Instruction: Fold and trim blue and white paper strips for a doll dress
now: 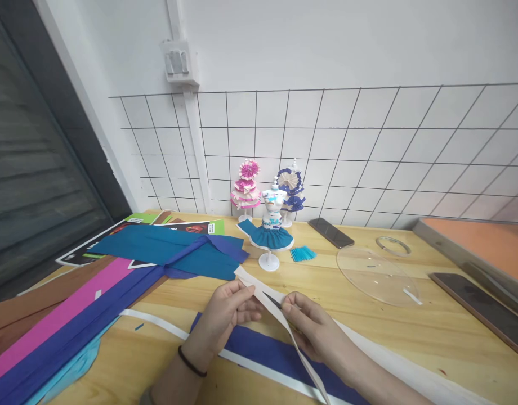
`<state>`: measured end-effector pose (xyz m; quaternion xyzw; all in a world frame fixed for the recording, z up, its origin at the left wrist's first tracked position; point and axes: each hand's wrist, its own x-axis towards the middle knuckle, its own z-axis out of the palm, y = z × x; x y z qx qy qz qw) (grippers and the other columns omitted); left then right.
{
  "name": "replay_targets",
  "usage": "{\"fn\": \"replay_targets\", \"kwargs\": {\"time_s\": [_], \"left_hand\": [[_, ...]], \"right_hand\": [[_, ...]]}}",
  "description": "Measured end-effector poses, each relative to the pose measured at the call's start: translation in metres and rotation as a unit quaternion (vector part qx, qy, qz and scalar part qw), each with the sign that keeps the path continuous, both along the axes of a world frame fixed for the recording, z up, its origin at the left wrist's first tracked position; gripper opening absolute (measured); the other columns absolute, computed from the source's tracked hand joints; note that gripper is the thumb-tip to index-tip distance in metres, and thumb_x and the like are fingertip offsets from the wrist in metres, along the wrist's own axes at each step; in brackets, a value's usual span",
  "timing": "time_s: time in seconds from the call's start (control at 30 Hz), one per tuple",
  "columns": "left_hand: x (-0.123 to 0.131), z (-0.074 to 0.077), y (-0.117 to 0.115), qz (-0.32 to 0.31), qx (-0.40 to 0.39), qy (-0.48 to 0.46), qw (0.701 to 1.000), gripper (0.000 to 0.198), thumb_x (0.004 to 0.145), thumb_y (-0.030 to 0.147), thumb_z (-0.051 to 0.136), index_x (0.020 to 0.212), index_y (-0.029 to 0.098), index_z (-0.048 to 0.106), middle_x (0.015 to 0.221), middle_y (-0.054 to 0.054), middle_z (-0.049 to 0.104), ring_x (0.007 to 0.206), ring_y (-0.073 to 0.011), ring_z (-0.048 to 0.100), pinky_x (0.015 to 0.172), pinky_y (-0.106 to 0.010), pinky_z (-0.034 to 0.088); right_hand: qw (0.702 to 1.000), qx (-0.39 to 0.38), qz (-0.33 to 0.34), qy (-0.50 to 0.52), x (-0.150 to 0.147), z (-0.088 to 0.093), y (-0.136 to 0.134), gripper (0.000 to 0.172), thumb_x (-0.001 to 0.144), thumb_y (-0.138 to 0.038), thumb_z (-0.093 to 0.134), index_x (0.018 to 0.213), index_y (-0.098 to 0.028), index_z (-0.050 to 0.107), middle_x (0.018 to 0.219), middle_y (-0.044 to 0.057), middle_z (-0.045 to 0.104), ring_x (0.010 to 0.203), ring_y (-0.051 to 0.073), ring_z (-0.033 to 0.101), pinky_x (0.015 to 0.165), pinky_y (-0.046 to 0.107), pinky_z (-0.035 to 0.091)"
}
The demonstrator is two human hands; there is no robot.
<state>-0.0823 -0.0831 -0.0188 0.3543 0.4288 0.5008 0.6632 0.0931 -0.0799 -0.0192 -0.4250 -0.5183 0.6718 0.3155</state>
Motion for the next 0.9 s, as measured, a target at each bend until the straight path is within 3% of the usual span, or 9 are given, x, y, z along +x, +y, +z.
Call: {"fn": "replay_targets", "kwargs": {"time_s": [0.13, 0.27, 0.5, 0.73, 0.9], "left_hand": [[0.001, 0.001, 0.001, 0.032, 0.05, 0.001, 0.998, 0.017, 0.072, 0.028, 0.067, 0.068, 0.012, 0.062, 0.078, -0.007, 0.068, 0.074, -0.0153, 0.061, 0.071, -0.027, 0.048], [0.002, 0.001, 0.002, 0.029, 0.07, -0.042, 0.996, 0.013, 0.075, 0.025, 0.064, 0.078, 0.012, 0.063, 0.084, -0.008, 0.069, 0.083, -0.0199, 0.062, 0.081, -0.033, 0.046], [0.005, 0.001, 0.001, 0.016, 0.072, -0.075, 0.994, 0.014, 0.075, 0.026, 0.063, 0.078, 0.012, 0.062, 0.084, -0.009, 0.069, 0.084, -0.0215, 0.063, 0.082, -0.035, 0.046], [0.01, 0.003, -0.002, 0.03, 0.075, -0.07, 0.994, 0.015, 0.073, 0.027, 0.064, 0.079, 0.013, 0.062, 0.084, -0.008, 0.069, 0.084, -0.0201, 0.063, 0.081, -0.031, 0.045], [0.01, 0.003, -0.002, 0.034, 0.081, -0.065, 0.994, 0.011, 0.075, 0.025, 0.062, 0.078, 0.014, 0.062, 0.081, -0.006, 0.068, 0.08, -0.0172, 0.062, 0.079, -0.029, 0.046]], "right_hand": [[1.0, -0.009, -0.001, -0.011, -0.004, -0.001, 0.002, 0.048, 0.069, -0.067, 0.053, 0.073, -0.023, 0.036, 0.039, -0.014, 0.026, 0.031, 0.004, 0.017, 0.034, 0.019, 0.007], [1.0, -0.021, -0.013, -0.008, -0.01, 0.0, 0.003, 0.049, 0.067, -0.068, 0.054, 0.072, -0.023, 0.035, 0.039, -0.014, 0.026, 0.03, 0.003, 0.017, 0.034, 0.018, 0.006], [1.0, -0.019, -0.008, -0.007, -0.014, 0.017, 0.001, 0.046, 0.068, -0.065, 0.056, 0.073, -0.023, 0.036, 0.041, -0.013, 0.03, 0.031, 0.003, 0.019, 0.034, 0.019, 0.008], [1.0, -0.012, -0.013, 0.024, -0.021, 0.015, 0.003, 0.051, 0.062, -0.067, 0.06, 0.07, -0.023, 0.037, 0.044, -0.013, 0.031, 0.035, 0.004, 0.02, 0.034, 0.019, 0.01], [1.0, -0.009, -0.011, 0.009, -0.022, 0.015, 0.004, 0.049, 0.065, -0.067, 0.059, 0.072, -0.023, 0.037, 0.046, -0.012, 0.031, 0.038, 0.005, 0.022, 0.036, 0.02, 0.011]]}}
